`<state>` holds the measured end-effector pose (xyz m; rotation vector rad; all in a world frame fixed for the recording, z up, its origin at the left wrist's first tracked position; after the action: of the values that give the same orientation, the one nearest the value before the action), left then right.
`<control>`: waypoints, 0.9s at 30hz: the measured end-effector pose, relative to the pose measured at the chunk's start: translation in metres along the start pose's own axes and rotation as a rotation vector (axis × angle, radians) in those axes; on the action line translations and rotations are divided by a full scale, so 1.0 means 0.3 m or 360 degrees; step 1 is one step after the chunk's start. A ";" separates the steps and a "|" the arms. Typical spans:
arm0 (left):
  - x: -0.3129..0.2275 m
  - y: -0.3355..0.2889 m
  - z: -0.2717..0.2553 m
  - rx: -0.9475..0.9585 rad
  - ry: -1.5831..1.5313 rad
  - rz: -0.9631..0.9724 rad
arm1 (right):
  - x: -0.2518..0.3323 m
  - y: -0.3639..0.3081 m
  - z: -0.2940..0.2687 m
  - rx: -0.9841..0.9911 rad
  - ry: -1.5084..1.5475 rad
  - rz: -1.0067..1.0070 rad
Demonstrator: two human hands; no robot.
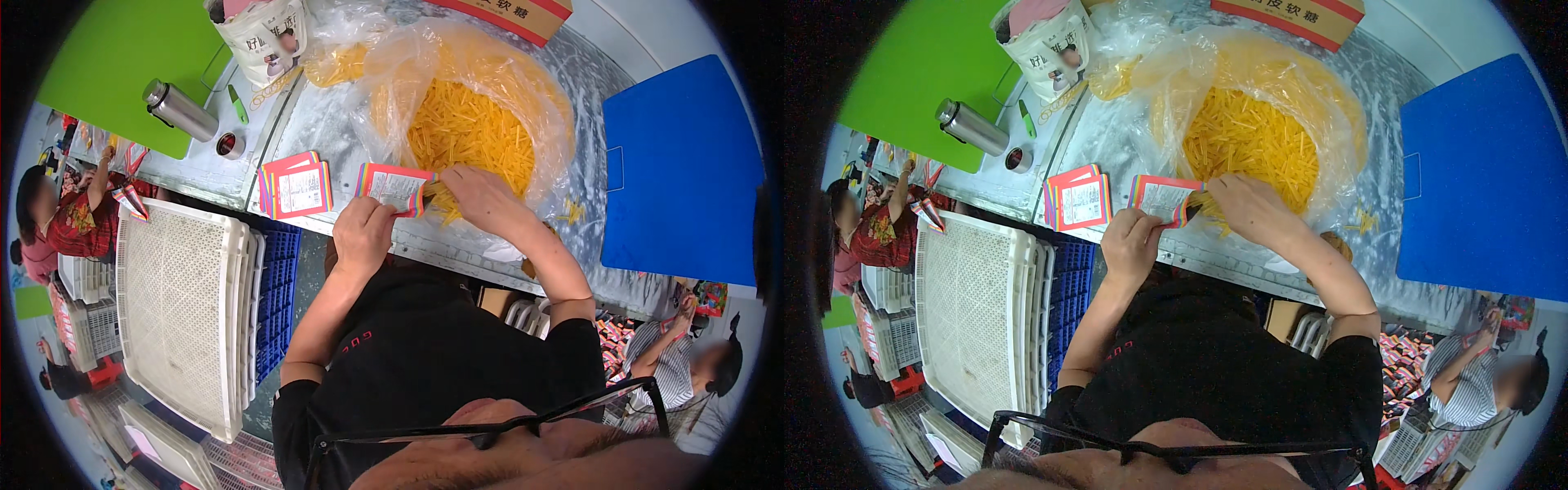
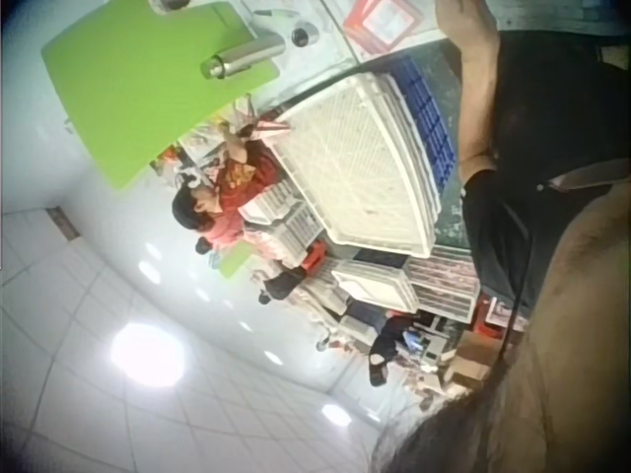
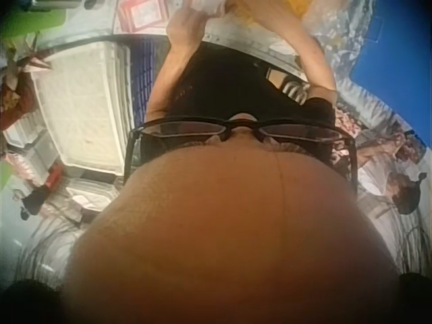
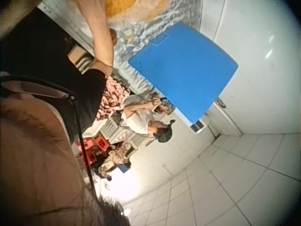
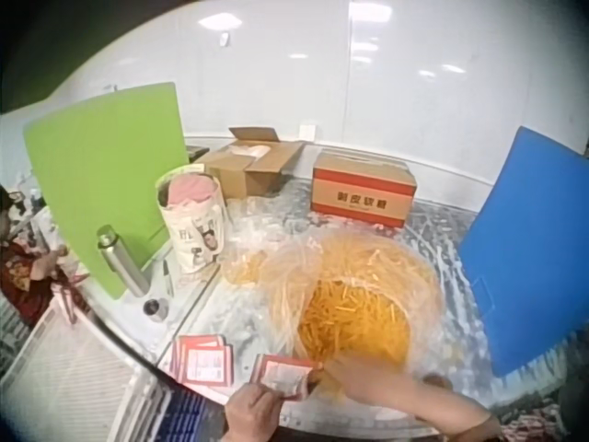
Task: Picking up yellow snack items from a large plastic bag and placing them into individual red packets.
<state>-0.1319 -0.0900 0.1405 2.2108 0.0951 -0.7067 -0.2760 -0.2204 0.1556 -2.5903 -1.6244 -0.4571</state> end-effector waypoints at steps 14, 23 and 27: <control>0.006 -0.021 0.019 0.0039 -0.0065 -0.0020 | -0.016 0.043 0.037 0.0218 0.0131 0.0072; 0.003 -0.027 0.027 0.0047 -0.0197 -0.0187 | 0.078 0.019 0.052 0.0001 0.0073 -0.0150; 0.039 -0.046 0.038 0.0054 -0.0359 -0.0447 | 0.063 0.022 0.057 0.0037 0.0068 -0.0145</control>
<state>-0.1313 -0.0906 0.1192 2.1558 0.2845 -1.1150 -0.2588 -0.2033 0.1453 -2.4808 -1.7286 -0.4920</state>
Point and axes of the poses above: each hand's wrist, its own y-axis towards the middle knuckle, its own z-axis out of the palm, x = y × z, the point moved 8 cm from there along y, towards the middle knuckle, and after that the axes turned 5 degrees about -x, right-handed, at the moved point
